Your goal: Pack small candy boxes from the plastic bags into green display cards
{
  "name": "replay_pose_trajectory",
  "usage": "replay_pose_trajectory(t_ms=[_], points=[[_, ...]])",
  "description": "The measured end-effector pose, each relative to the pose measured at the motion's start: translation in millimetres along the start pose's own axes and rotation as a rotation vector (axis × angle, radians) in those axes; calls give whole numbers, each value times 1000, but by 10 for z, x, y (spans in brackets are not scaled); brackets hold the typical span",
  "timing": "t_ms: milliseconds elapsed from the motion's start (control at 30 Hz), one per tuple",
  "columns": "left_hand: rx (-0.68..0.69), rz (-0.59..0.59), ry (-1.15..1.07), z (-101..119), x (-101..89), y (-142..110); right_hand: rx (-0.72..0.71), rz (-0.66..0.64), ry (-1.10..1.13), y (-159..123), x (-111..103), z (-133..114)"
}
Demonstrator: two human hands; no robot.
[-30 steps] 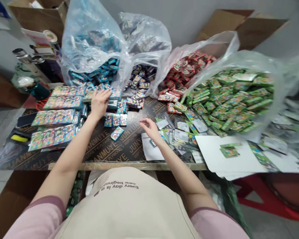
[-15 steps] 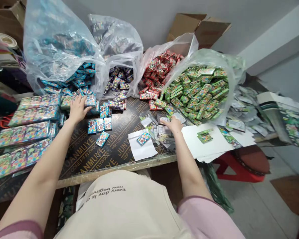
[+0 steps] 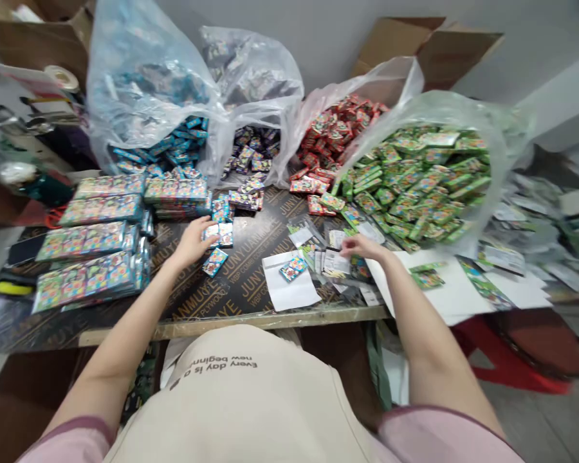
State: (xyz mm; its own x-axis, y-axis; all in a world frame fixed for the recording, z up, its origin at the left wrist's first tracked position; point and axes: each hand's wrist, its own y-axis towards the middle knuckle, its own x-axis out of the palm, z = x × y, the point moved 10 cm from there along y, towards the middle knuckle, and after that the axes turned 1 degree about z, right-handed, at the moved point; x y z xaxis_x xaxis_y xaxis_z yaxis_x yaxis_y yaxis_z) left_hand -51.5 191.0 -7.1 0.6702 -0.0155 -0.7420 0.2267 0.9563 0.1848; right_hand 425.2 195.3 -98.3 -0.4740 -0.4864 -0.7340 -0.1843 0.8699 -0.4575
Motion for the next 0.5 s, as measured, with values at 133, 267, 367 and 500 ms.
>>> replay_pose_trajectory(t_ms=[133,267,367,500], points=[[-62,-47,-176,-37,82,-258,-72,118,145,123,-141,1],[-247,-59,-465,-249,80,-504,-59,493,289,109,-526,-132],[-455,-114,-784,-373,231,-644,-165,642,331,49,-734,-705],[-630,-313,-1203,-118,597,-729,-521,678,291,-211,-652,-2133]])
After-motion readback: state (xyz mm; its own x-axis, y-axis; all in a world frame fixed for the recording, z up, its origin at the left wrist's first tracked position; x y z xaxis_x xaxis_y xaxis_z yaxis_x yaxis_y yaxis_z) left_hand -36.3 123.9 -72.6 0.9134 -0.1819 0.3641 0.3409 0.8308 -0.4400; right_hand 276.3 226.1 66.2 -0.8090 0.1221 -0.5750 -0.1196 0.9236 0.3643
